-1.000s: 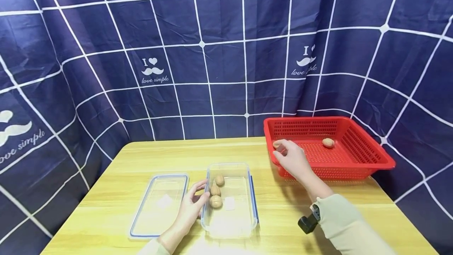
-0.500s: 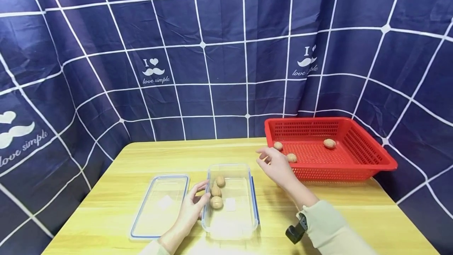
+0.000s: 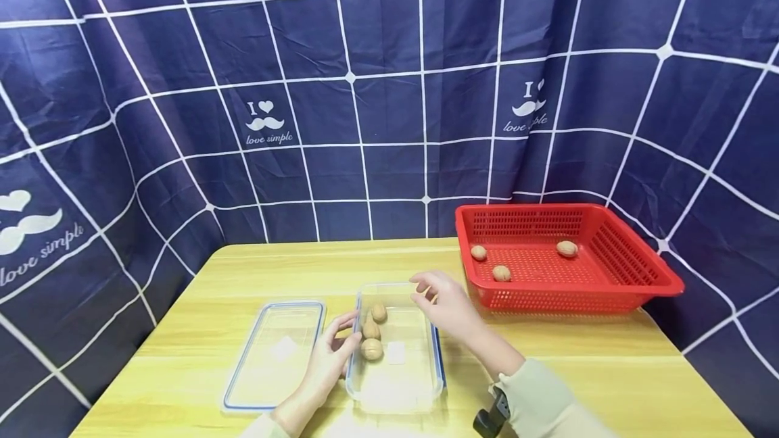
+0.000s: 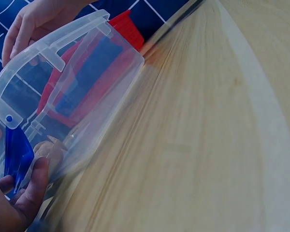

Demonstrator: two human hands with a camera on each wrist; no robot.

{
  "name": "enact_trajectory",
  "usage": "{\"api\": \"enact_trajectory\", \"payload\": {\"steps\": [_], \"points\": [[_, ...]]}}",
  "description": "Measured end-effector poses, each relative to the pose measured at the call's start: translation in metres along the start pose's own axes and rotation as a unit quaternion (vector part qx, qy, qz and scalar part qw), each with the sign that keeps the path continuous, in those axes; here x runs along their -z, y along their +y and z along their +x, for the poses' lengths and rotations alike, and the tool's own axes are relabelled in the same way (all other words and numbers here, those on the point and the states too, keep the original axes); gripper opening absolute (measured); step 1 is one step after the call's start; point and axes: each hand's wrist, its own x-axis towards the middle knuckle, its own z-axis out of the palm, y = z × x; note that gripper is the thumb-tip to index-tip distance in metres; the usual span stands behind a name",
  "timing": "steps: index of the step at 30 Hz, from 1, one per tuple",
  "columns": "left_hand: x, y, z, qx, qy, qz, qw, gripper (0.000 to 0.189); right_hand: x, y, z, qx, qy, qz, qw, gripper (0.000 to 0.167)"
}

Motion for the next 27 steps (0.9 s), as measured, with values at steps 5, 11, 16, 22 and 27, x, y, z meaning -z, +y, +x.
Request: {"api": "enact_trajectory", "payload": {"steps": [5, 11, 16, 22, 27], "points": [[0.000, 0.000, 0.000, 0.002, 0.002, 0.001, 1.0000, 0.039, -0.014, -0.006, -0.002, 0.013, -0.010, 0.015, 0.9997, 0.023], [0.001, 0.001, 0.000, 0.004, -0.009, -0.011, 0.9999, 0.039, -0.028, -0.009, -0.005, 0.020, -0.035, 0.019, 0.9990, 0.022], [0.001, 0.000, 0.000, 0.003, -0.010, -0.011, 0.9999, 0.040, -0.035, -0.011, -0.008, 0.009, -0.063, 0.024, 0.9977, 0.024], [0.000, -0.001, 0.000, 0.005, -0.005, -0.005, 1.0000, 0.039, -0.042, -0.014, -0.011, -0.013, -0.096, 0.024, 0.9950, 0.025], [0.000, -0.001, 0.000, 0.003, -0.001, -0.007, 1.0000, 0.039, -0.049, -0.012, -0.013, -0.015, -0.114, 0.020, 0.9931, 0.024]]}}
